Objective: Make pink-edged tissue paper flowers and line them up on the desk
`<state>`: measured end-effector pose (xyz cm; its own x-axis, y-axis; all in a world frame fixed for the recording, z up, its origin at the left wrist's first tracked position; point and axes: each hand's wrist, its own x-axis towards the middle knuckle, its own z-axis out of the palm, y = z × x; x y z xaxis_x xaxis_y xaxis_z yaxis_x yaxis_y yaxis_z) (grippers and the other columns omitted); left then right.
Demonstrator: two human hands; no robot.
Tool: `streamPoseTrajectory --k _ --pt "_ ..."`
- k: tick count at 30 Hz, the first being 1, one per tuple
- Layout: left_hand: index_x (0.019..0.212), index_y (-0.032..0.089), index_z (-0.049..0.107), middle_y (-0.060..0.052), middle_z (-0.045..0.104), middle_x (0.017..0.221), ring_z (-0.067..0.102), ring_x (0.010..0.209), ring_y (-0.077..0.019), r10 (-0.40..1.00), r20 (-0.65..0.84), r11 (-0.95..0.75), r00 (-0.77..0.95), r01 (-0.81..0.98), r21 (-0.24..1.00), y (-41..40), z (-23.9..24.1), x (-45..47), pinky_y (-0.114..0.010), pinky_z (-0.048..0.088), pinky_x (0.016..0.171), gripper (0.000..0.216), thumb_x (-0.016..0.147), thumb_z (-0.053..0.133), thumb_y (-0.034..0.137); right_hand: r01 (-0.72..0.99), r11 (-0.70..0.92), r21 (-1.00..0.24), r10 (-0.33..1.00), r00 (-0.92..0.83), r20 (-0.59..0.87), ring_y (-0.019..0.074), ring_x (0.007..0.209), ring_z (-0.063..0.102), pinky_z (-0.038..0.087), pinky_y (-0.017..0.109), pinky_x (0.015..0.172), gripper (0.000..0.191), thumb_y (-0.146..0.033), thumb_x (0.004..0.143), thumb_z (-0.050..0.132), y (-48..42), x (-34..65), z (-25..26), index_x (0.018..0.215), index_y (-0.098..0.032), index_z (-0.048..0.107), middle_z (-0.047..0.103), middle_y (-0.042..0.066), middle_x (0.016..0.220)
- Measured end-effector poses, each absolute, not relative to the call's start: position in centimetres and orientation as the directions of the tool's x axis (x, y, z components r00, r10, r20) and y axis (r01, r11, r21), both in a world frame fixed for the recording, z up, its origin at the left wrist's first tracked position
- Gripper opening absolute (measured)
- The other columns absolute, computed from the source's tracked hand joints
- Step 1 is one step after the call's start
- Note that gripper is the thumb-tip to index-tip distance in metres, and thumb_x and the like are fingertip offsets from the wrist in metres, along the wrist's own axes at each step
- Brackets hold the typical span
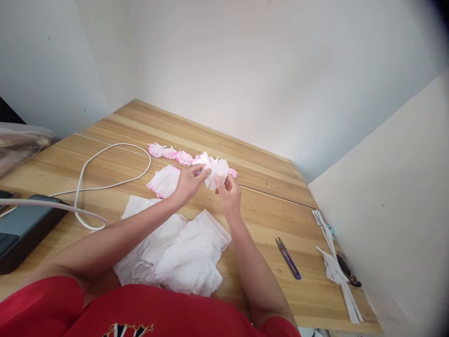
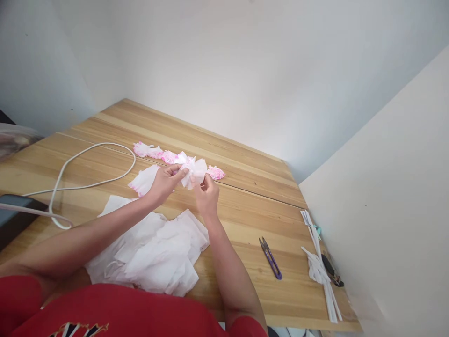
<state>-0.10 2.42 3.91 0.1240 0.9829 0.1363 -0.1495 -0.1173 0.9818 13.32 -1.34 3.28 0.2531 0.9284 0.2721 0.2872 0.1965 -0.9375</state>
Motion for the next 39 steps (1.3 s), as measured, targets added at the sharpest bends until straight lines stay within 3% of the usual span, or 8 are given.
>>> streamPoseTrajectory --k 5,10,18,23,28,32,35,39 --pt "0.068 0.015 0.062 0.002 0.051 0.058 0.040 0.052 -0.0092 0.987 0.076 -0.028 0.139 -0.315 0.949 2.6 3.6 -0.2 -0.023 0.031 0.050 0.032 0.073 0.066 0.046 0.097 0.107 -0.989 0.962 0.240 0.128 0.0097 0.056 0.047 0.041 0.023 0.054 0.029 -0.047 0.074 0.068 -1.0 14.5 3.0 0.073 -0.019 0.059 0.054 -0.003 0.064" --pt "0.060 0.016 0.053 0.003 0.046 0.054 0.037 0.050 -0.0088 0.988 -0.017 0.082 0.154 -0.424 0.902 2.8 3.2 -0.1 -0.024 0.026 0.049 0.034 0.072 0.066 0.045 -0.055 0.095 -0.994 0.978 0.193 0.083 0.0120 0.060 0.051 0.044 0.025 0.053 0.040 -0.058 0.080 0.057 -1.2 15.1 3.3 0.074 -0.019 0.061 0.054 0.000 0.067" --pt "0.056 0.017 0.046 0.002 0.043 0.055 0.037 0.053 -0.0096 0.983 0.101 -0.045 0.154 -0.331 0.943 2.0 3.5 0.0 -0.024 0.029 0.052 0.043 0.083 0.056 0.049 0.284 0.119 -0.951 0.936 0.287 0.203 0.0098 0.054 0.044 0.038 0.023 0.051 0.032 -0.047 0.077 0.064 -1.2 14.8 3.5 0.063 -0.019 0.056 0.051 -0.004 0.057" --pt "0.059 0.017 0.050 0.001 0.044 0.056 0.035 0.054 -0.0106 0.984 0.126 -0.088 0.125 -0.275 0.958 1.8 3.7 -0.1 -0.025 0.027 0.052 0.045 0.084 0.052 0.054 0.303 0.214 -0.929 0.874 0.365 0.320 0.0146 0.075 0.056 0.045 0.025 0.063 0.030 -0.046 0.084 0.057 -1.9 15.6 4.9 0.096 -0.020 0.066 0.066 0.004 0.090" --pt "0.058 0.017 0.048 0.002 0.042 0.056 0.037 0.056 -0.0115 0.969 0.224 -0.207 0.104 -0.153 0.966 1.5 3.7 -0.3 -0.025 0.028 0.054 0.047 0.087 0.048 0.054 0.641 0.357 -0.679 0.801 0.163 0.576 0.0195 0.084 0.059 0.046 0.035 0.081 0.026 -0.038 0.088 0.053 -3.3 14.7 5.5 0.104 -0.023 0.067 0.067 0.007 0.094" --pt "0.060 0.016 0.055 0.000 0.051 0.061 0.044 0.061 -0.0126 0.945 0.297 -0.281 0.139 -0.124 0.952 1.2 3.8 -0.3 -0.025 0.034 0.060 0.047 0.089 0.047 0.052 0.788 0.377 -0.486 0.765 0.030 0.643 0.0223 0.093 0.058 0.043 0.036 0.087 0.025 -0.035 0.085 0.057 -3.2 14.0 4.7 0.105 -0.023 0.067 0.068 0.008 0.097" --pt "0.068 0.014 0.066 -0.002 0.062 0.069 0.053 0.069 -0.0147 0.951 0.273 -0.250 0.147 -0.156 0.955 1.1 3.6 -0.2 -0.025 0.040 0.068 0.043 0.087 0.052 0.051 0.691 0.286 -0.664 0.816 0.188 0.547 0.0179 0.076 0.055 0.043 0.031 0.075 0.020 -0.038 0.086 0.054 -2.4 14.1 4.0 0.087 -0.022 0.068 0.064 0.004 0.081" --pt "0.084 0.012 0.072 -0.006 0.068 0.072 0.059 0.070 -0.0177 0.972 0.089 -0.002 0.217 -0.369 0.929 1.6 3.1 0.1 -0.027 0.044 0.069 0.047 0.082 0.056 0.057 0.181 0.106 -0.978 0.947 0.281 0.154 0.0113 0.057 0.041 0.037 0.025 0.055 0.026 -0.045 0.081 0.058 -1.4 14.7 3.3 0.075 -0.020 0.062 0.051 -0.002 0.063"
